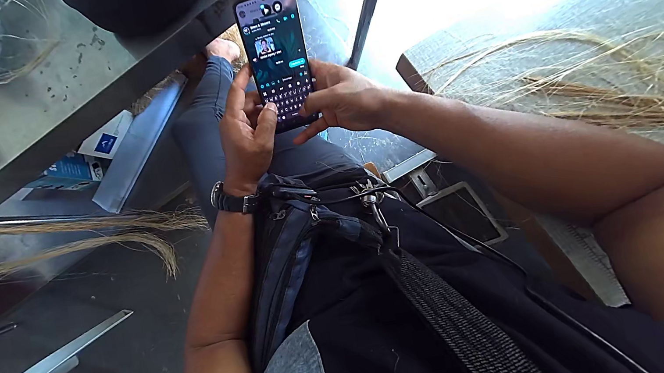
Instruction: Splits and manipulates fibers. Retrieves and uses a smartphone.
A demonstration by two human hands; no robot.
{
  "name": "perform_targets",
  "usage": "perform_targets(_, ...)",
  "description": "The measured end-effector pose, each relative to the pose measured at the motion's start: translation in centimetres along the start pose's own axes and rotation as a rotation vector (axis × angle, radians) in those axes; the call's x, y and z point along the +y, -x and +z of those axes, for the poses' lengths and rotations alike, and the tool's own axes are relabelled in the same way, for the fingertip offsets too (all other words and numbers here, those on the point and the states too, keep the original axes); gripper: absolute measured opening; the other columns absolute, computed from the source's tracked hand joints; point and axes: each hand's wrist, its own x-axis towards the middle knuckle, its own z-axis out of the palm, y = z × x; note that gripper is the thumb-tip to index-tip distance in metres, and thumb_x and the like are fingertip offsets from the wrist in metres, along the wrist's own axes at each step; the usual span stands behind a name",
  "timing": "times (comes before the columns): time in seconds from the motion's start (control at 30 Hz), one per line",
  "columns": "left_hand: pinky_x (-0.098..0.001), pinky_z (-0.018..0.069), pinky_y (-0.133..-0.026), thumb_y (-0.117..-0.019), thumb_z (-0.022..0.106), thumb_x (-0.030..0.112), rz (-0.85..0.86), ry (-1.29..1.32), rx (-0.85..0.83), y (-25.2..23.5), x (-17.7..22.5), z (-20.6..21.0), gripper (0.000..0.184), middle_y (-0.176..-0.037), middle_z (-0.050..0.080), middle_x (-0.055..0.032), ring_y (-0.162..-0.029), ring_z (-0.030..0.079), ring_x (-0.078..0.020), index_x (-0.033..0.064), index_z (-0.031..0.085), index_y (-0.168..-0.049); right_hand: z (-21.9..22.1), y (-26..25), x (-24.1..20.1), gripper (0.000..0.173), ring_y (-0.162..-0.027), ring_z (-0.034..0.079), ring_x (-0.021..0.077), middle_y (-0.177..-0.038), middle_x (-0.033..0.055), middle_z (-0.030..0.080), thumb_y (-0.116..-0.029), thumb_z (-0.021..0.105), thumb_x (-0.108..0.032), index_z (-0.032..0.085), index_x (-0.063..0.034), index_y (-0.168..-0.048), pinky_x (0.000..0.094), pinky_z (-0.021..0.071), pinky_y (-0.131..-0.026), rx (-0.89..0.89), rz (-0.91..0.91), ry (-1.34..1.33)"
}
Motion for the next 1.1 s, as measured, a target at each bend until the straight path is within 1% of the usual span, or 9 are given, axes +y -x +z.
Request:
perform_targets(0.07,-0.0383,0.0631,-0.085,-0.0975,0.051,0.002,0.001,0.006,0.001,-0.02,0.02,0.04,0.058,-0.115,0.072,-0.0149,-0.098,0.073,-0.0213,-0.0054,0.035,-0.153,-0.07,-0.03,0.15,0.059,-0.112,0.069,0.0368,-0.131,0.0189,0.062,-0.0911,0.045,0.018,0.034,-0.0086,-0.143,0.0572,0.064,-0.079,-0.01,-0.008,0.013)
perform_targets(0.23,-0.0375,0.063,-0.085,-0.0977,0.051,0.002,0.0,0.007,-0.001,-0.06,0.11,0.04,0.059,-0.115,0.072,-0.0148,-0.098,0.074,-0.021,-0.0059,0.034,-0.153,0.04,0.03,-0.01,0.066,-0.114,0.068,0.0364,-0.133,0.0186,0.061,-0.0882,0.043,0.023,0.032,-0.0098,-0.144,0.0553,0.0642,-0.08,-0.014,0.004,0.024)
perform_targets(0.4,-0.0371,0.0632,-0.085,-0.0974,0.051,0.002,0.003,-0.01,0.001,-0.08,0.1,0.01,0.058,-0.115,0.072,-0.0144,-0.098,0.074,-0.0205,-0.0058,0.034,-0.153,0.0,-0.03,-0.06,0.068,-0.115,0.068,0.0367,-0.133,0.0186,0.061,-0.0871,0.044,0.024,0.032,-0.0104,-0.144,0.0558,0.0638,-0.081,-0.03,0.008,0.018)
perform_targets(0.53,-0.0386,0.0633,-0.084,-0.0974,0.051,0.003,0.002,-0.002,0.001,-0.06,0.0,-0.05,0.059,-0.114,0.072,-0.0151,-0.096,0.074,-0.0218,-0.0058,0.034,-0.153,-0.04,-0.06,0.06,0.069,-0.115,0.068,0.0367,-0.133,0.0187,0.061,-0.0859,0.045,0.024,0.032,-0.0102,-0.144,0.0556,0.0639,-0.081,-0.037,0.004,0.017)
perform_targets(0.63,-0.0386,0.0632,-0.085,-0.0975,0.051,0.002,-0.004,0.0,-0.006,-0.11,0.08,-0.1,0.059,-0.116,0.072,-0.015,-0.098,0.074,-0.0219,-0.0053,0.034,-0.153,-0.07,-0.11,0.09,0.07,-0.116,0.067,0.037,-0.134,0.0192,0.06,-0.0853,0.045,0.024,0.031,-0.0105,-0.145,0.056,0.0637,-0.081,-0.039,-0.002,0.015)
perform_targets(0.83,-0.0381,0.0633,-0.085,-0.0974,0.051,0.002,0.001,-0.001,-0.001,-0.08,0.03,-0.03,0.059,-0.115,0.072,-0.0147,-0.098,0.074,-0.0213,-0.0059,0.034,-0.153,-0.07,-0.03,0.0,0.07,-0.117,0.067,0.0373,-0.135,0.0191,0.06,-0.0857,0.043,0.024,0.031,-0.0107,-0.146,0.0564,0.0635,-0.082,-0.043,0.001,0.018)
perform_targets(0.9,-0.0379,0.0633,-0.085,-0.0976,0.051,0.002,0.004,-0.007,0.001,-0.06,0.11,0.04,0.058,-0.114,0.073,-0.0145,-0.097,0.074,-0.0209,-0.0065,0.034,-0.153,0.07,0.11,-0.17,0.072,-0.116,0.068,0.0364,-0.135,0.0183,0.06,-0.0865,0.043,0.024,0.03,-0.0122,-0.147,0.055,0.0639,-0.082,-0.038,0.01,0.019)
perform_targets(1.1,-0.0383,0.0633,-0.085,-0.0976,0.051,0.002,0.008,-0.008,0.007,0.03,-0.04,0.01,0.058,-0.113,0.072,-0.0146,-0.097,0.074,-0.0211,-0.0063,0.034,-0.153,0.05,0.09,-0.1,0.073,-0.116,0.068,0.0361,-0.135,0.0182,0.06,-0.0857,0.043,0.025,0.029,-0.0123,-0.148,0.0545,0.0642,-0.081,-0.044,0.011,0.019)
